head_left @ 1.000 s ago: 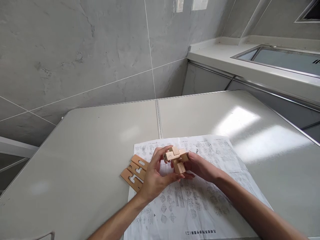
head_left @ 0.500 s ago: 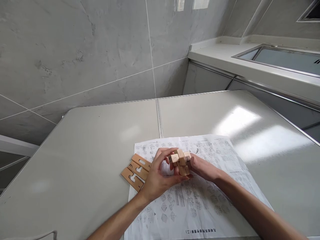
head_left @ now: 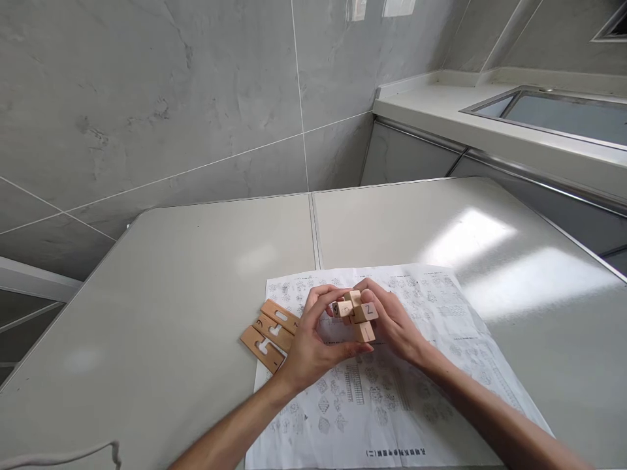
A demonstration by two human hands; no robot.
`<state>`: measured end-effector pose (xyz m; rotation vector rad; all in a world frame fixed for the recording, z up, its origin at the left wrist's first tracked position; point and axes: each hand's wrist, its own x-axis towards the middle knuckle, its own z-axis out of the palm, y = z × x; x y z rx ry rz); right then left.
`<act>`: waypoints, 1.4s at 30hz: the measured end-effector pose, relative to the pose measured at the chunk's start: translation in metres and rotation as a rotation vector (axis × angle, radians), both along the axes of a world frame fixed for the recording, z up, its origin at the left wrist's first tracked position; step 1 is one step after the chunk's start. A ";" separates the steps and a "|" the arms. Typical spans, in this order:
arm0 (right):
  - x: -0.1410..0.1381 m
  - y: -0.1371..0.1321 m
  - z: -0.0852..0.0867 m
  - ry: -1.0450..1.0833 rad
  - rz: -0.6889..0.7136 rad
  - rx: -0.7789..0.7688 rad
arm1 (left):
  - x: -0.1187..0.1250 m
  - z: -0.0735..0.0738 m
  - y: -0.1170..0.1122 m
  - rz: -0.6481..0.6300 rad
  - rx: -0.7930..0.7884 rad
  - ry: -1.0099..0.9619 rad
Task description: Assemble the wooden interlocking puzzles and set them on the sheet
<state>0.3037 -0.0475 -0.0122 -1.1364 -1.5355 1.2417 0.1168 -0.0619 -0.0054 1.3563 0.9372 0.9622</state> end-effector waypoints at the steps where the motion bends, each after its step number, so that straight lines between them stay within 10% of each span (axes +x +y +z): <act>1: -0.001 0.000 -0.001 -0.022 -0.040 0.045 | 0.000 0.000 0.000 -0.003 -0.001 -0.001; 6: -0.003 -0.001 -0.003 -0.079 -0.113 0.068 | -0.001 -0.002 0.000 -0.014 0.003 0.026; 13: 0.004 0.001 0.006 0.141 0.150 -0.385 | -0.002 0.001 0.001 -0.019 0.057 0.064; 21: 0.011 0.004 -0.002 0.323 0.278 -0.476 | -0.001 0.002 0.004 -0.038 0.009 -0.042; 32: 0.016 0.020 0.003 0.471 -0.238 -0.426 | 0.005 0.006 0.001 0.028 -0.090 0.002; 42: 0.085 -0.008 -0.012 0.637 -0.428 -0.446 | 0.004 0.005 -0.002 0.032 -0.040 0.047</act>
